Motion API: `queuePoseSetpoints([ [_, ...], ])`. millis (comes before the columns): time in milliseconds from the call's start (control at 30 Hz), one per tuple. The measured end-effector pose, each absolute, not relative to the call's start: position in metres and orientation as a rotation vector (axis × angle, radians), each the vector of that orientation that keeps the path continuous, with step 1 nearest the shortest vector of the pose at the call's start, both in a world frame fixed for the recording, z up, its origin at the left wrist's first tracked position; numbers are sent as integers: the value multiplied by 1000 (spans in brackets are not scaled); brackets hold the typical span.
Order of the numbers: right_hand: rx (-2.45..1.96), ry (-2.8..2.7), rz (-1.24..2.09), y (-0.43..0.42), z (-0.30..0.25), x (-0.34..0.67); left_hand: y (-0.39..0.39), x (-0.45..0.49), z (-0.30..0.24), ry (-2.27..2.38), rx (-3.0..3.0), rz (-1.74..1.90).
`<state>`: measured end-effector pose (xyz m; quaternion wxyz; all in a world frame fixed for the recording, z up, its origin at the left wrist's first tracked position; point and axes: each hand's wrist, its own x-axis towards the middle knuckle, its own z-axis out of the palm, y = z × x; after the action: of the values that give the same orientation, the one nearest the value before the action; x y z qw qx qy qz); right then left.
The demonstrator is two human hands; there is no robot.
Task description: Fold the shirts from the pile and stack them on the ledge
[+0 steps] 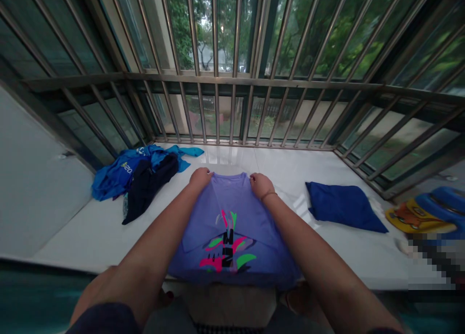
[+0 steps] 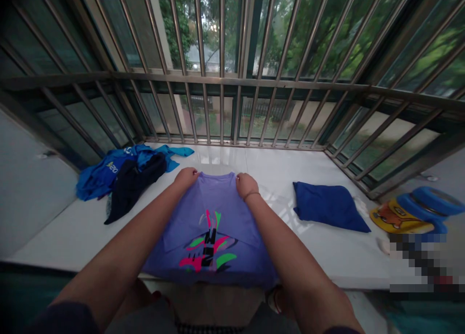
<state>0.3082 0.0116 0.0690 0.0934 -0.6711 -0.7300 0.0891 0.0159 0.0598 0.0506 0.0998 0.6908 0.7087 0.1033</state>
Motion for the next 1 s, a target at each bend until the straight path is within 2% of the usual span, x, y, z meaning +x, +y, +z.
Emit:
queuePoseSetpoints([
  [167, -2076, -2156, 301, 72, 52, 300, 98, 20, 35, 2079, 1977, 231],
  [333, -2129, -2151, 379, 96, 33, 298, 114, 15, 24, 2066, 1972, 181],
  [567, -2073, -2142, 403, 100, 32, 307, 121, 8, 34, 1979, 1990, 117],
  [800, -2015, -2194, 442, 96, 30, 302, 105, 9, 49, 1924, 2012, 214],
  [1000, -1922, -2193, 402, 86, 52, 308, 96, 9, 69, 1875, 2059, 291],
])
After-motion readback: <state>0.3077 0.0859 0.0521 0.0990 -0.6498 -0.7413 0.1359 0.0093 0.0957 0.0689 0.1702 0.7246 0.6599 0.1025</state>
